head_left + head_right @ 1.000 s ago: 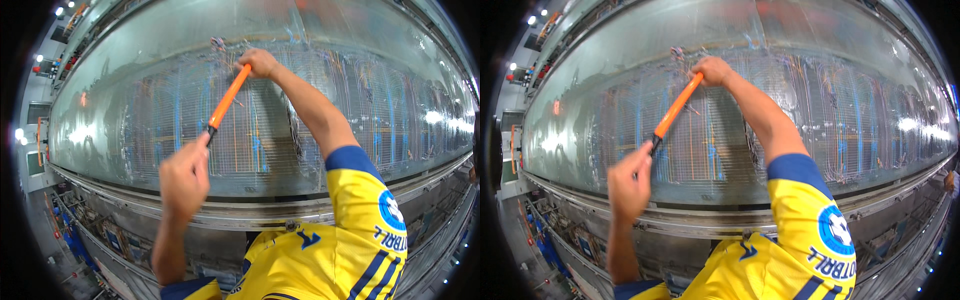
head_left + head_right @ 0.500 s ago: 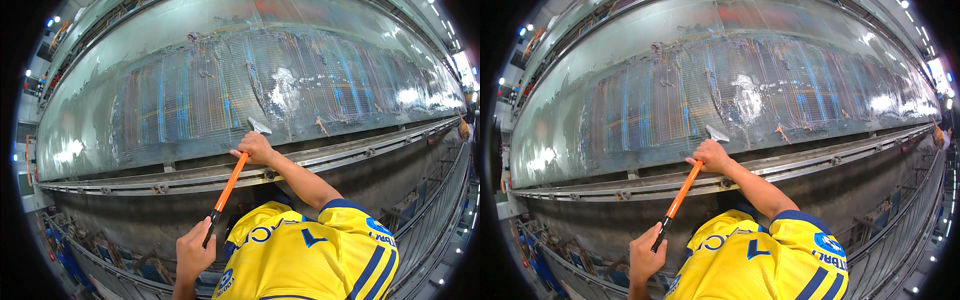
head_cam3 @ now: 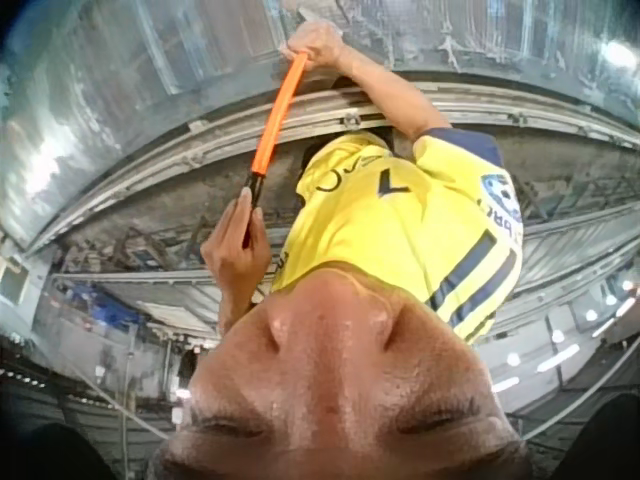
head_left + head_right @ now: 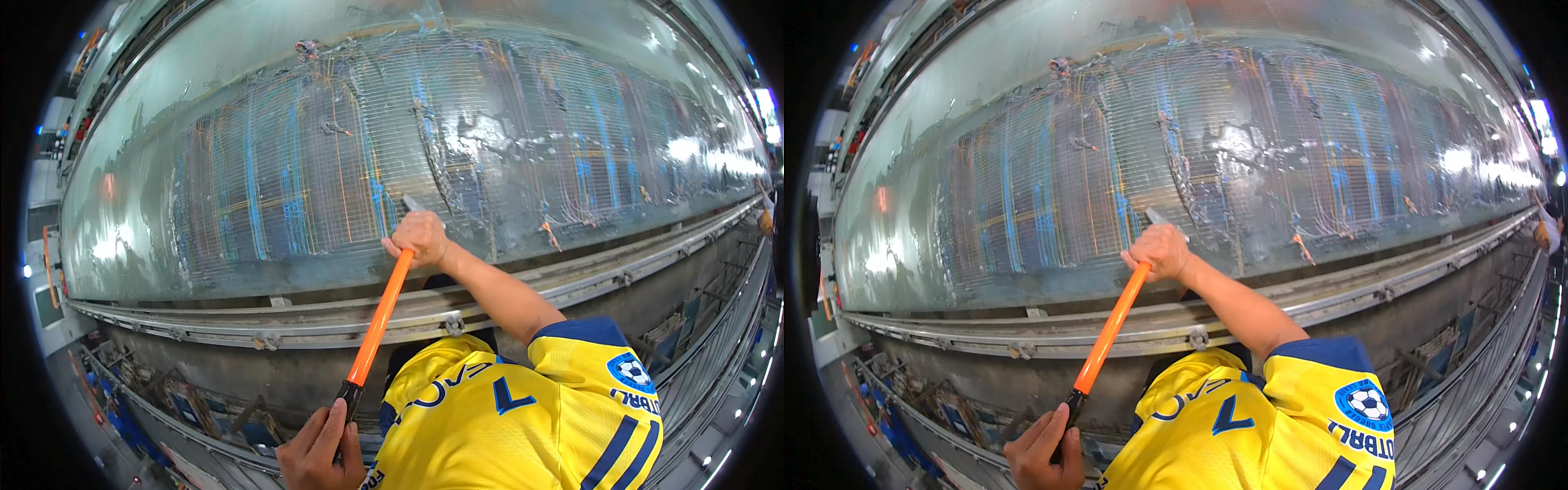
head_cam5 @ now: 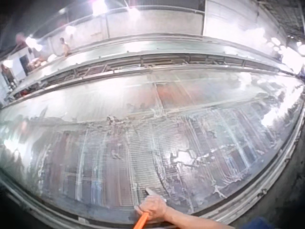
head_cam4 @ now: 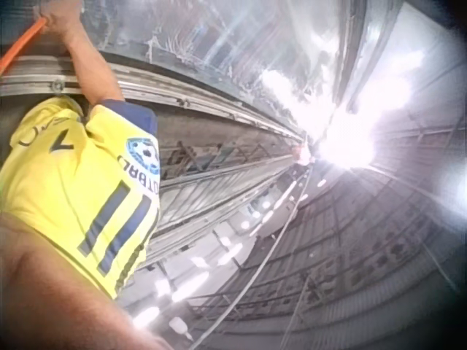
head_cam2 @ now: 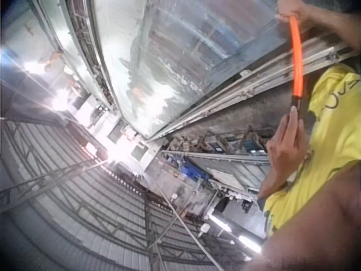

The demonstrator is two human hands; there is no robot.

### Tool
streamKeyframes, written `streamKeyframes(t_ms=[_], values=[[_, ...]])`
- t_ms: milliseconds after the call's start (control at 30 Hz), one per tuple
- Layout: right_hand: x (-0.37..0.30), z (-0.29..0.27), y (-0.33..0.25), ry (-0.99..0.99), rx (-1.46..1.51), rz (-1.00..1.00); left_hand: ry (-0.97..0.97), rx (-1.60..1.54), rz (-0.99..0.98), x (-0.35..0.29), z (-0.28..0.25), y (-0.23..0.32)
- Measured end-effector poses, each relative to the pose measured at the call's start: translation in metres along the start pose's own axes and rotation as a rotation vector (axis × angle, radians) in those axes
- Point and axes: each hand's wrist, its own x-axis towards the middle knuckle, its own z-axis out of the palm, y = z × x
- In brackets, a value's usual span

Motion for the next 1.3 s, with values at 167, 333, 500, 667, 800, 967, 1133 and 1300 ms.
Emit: streamKeyframes(t_ms=[167, 333, 500, 667, 800, 967, 1133, 1300], values=[[0.067, 0.014, 0.073, 0.086, -0.001, 0.033, -0.006, 0.114, 0.075, 0.103, -0.032, 0.000], [0.143, 0.030, 0.174, 0.105, -0.048, 0.000, 0.053, 0.188, 0.112, 0.207, -0.061, -0.013], [0.227, 0.042, 0.256, 0.045, -0.168, 0.105, 0.261, 0.023, -0.018, 0.293, -0.066, -0.022], [0.176, 0.056, 0.168, -0.075, -0.106, 0.224, 0.335, 0.002, 0.021, 0.192, -0.029, -0.070], [0.072, 0.023, 0.029, -0.096, -0.165, 0.089, 0.463, -0.046, -0.204, 0.047, 0.006, -0.102], [-0.052, -0.086, -0.017, -0.183, -0.512, 0.587, 0.698, -0.284, -0.521, -0.079, 0.099, -0.166], [-0.113, -0.231, 0.114, -0.044, -1.055, 1.099, 0.650, -0.428, -0.548, -0.093, 0.190, -0.208], [0.013, -0.126, 0.156, -0.384, -0.786, 0.753, 0.436, -0.524, -0.732, -0.057, 0.222, -0.211]])
